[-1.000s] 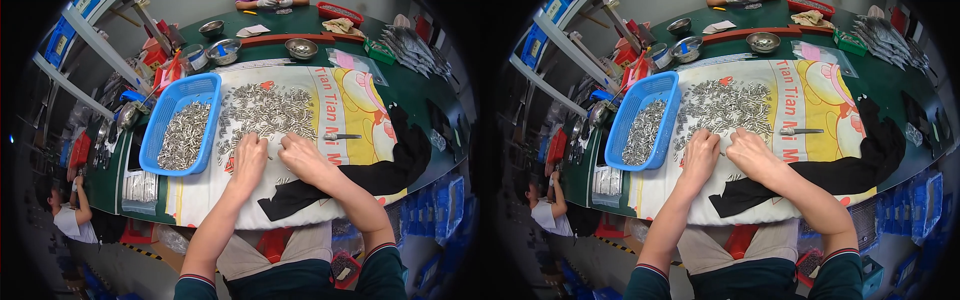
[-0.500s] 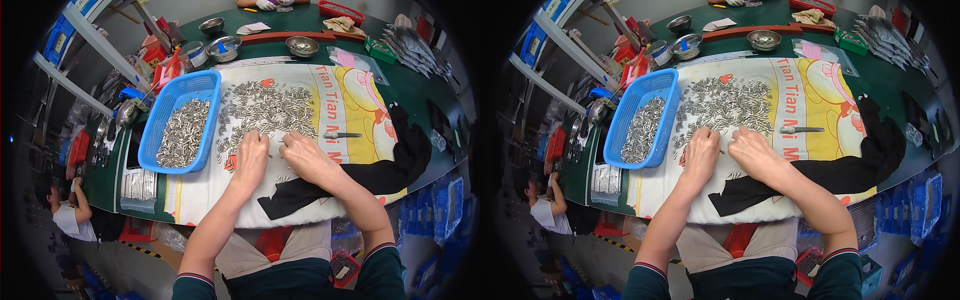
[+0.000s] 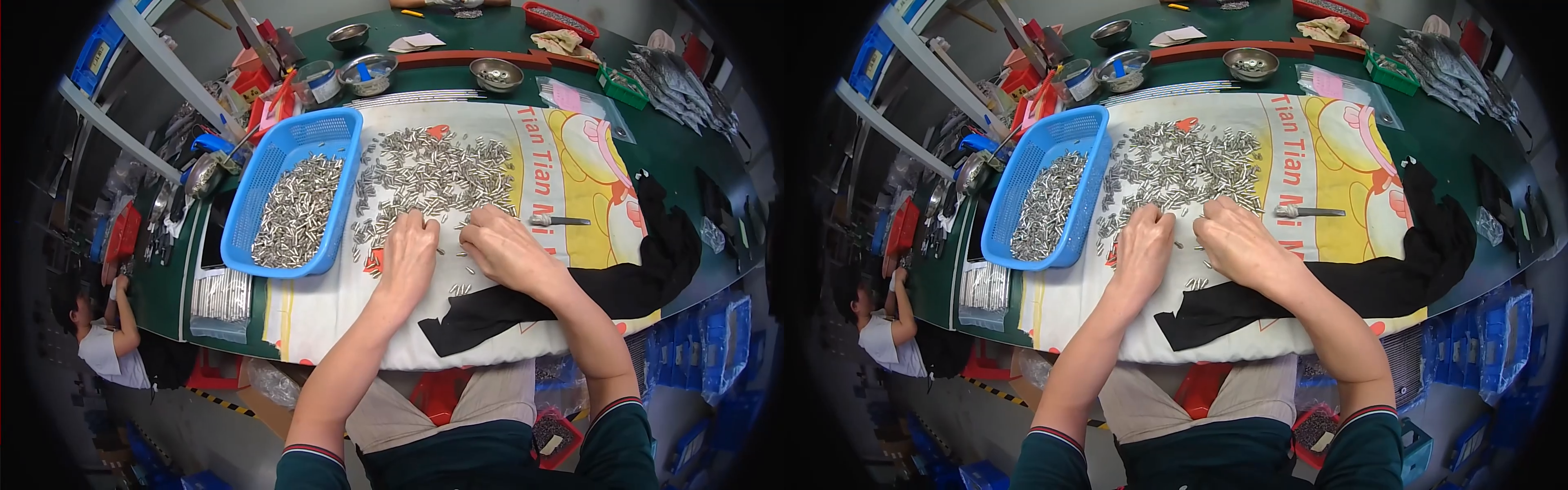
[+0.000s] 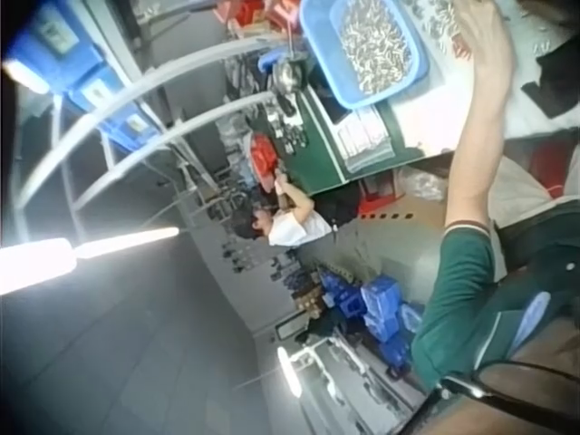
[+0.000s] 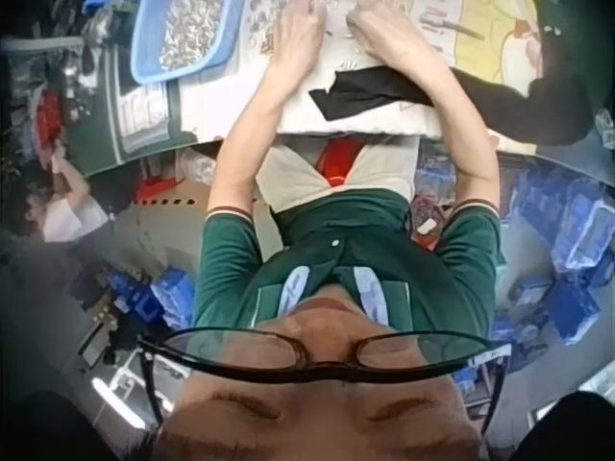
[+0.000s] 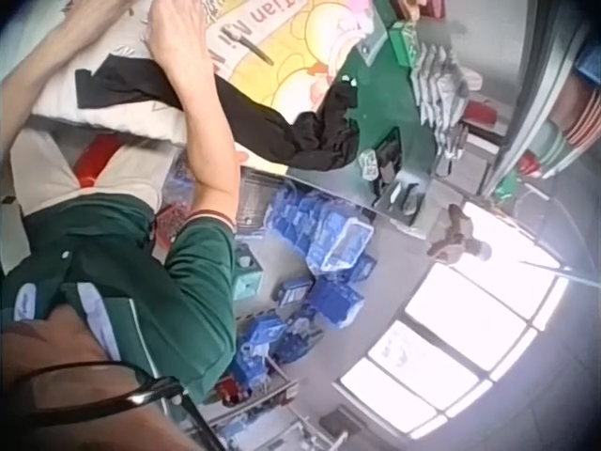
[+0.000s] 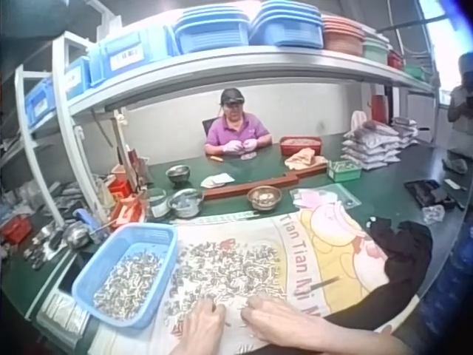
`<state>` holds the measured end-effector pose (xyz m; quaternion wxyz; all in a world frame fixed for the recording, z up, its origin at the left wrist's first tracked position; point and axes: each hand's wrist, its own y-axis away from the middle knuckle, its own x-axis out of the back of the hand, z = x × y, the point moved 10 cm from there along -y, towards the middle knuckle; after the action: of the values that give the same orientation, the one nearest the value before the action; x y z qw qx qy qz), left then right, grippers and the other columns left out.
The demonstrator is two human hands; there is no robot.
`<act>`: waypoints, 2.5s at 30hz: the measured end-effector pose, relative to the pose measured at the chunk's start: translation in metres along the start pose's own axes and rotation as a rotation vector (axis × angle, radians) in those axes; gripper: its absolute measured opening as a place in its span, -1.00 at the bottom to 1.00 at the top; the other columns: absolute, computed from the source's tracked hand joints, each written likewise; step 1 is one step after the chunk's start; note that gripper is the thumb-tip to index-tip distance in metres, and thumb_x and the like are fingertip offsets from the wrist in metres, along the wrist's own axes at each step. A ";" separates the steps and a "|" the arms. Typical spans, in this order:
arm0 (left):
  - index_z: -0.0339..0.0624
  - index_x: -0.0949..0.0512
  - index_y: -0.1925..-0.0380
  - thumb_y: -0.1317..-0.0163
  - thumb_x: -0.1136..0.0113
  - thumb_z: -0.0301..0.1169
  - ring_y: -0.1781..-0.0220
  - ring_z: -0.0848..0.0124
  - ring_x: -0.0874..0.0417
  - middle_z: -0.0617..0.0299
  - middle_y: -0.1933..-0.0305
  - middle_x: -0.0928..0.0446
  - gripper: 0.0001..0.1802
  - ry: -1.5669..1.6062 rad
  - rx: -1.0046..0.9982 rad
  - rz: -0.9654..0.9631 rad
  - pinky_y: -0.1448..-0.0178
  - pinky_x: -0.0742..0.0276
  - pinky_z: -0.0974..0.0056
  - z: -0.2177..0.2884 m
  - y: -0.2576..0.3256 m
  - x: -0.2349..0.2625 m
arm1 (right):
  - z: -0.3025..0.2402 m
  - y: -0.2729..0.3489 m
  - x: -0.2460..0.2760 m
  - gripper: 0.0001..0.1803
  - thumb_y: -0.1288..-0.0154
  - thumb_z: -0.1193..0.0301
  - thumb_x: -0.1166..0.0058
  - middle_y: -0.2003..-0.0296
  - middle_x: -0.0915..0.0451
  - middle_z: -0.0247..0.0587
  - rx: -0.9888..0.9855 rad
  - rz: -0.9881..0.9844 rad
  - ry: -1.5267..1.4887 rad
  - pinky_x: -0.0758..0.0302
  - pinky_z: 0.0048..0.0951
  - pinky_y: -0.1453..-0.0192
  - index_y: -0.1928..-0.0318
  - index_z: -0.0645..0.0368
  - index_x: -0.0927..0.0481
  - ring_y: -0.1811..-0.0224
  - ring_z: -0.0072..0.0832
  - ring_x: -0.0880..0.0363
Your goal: Sorting and inspecting small metal components at a factory workbench.
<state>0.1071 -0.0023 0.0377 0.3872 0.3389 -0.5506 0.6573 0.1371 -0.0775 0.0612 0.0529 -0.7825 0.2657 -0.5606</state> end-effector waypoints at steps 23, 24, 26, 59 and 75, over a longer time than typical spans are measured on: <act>-0.31 -0.45 0.59 0.09 -0.10 -0.61 0.35 0.13 -0.50 0.06 0.49 -0.39 -0.97 0.037 -0.012 0.069 0.32 -0.46 0.11 -0.002 0.003 0.004 | 0.005 0.000 -0.008 -0.92 0.02 0.54 -0.07 0.43 -0.46 -0.11 0.014 0.007 0.027 -0.41 -0.24 0.18 0.44 0.26 -0.50 0.26 -0.19 -0.45; -0.31 -0.45 0.59 0.09 -0.10 -0.61 0.35 0.13 -0.50 0.06 0.49 -0.39 -0.97 0.039 -0.011 0.073 0.32 -0.46 0.11 -0.001 0.002 0.005 | 0.012 -0.001 -0.009 -0.93 0.01 0.54 -0.07 0.43 -0.46 -0.12 -0.028 -0.024 0.059 -0.41 -0.24 0.18 0.44 0.27 -0.51 0.26 -0.19 -0.45; -0.33 -0.48 0.60 0.18 -0.05 -0.66 0.33 0.18 -0.48 0.04 0.47 -0.39 -0.93 0.022 -0.033 0.056 0.28 -0.50 0.20 0.001 0.002 0.005 | 0.017 0.000 -0.009 -0.93 0.00 0.54 -0.08 0.44 -0.46 -0.13 -0.076 -0.042 0.072 -0.40 -0.24 0.19 0.44 0.28 -0.56 0.26 -0.20 -0.45; -0.35 -0.57 0.25 -0.20 -0.09 -0.58 0.28 0.59 -0.53 0.27 0.29 -0.55 -0.86 1.251 0.376 0.263 0.22 -0.46 0.50 -0.029 0.009 0.009 | 0.018 0.005 0.017 -0.89 -0.02 0.55 -0.20 0.44 -0.57 -0.27 -0.186 0.537 -0.523 -0.43 -0.52 0.46 0.36 0.23 -0.63 0.43 -0.49 -0.49; -0.38 -0.54 0.14 -0.23 -0.08 -0.54 0.28 0.51 -0.63 0.14 0.27 -0.61 -0.79 1.412 0.550 0.117 0.18 -0.56 0.46 -0.037 0.015 -0.024 | 0.040 0.001 0.000 -0.87 -0.03 0.47 -0.20 0.53 -0.47 -0.26 -0.356 0.378 -0.619 -0.40 -0.51 0.43 0.37 0.26 -0.64 0.52 -0.54 -0.40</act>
<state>0.1047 0.0295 0.0040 0.5136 -0.1077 -0.0053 0.8512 0.1730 -0.0870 0.0456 0.0964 -0.8486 0.4694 -0.2241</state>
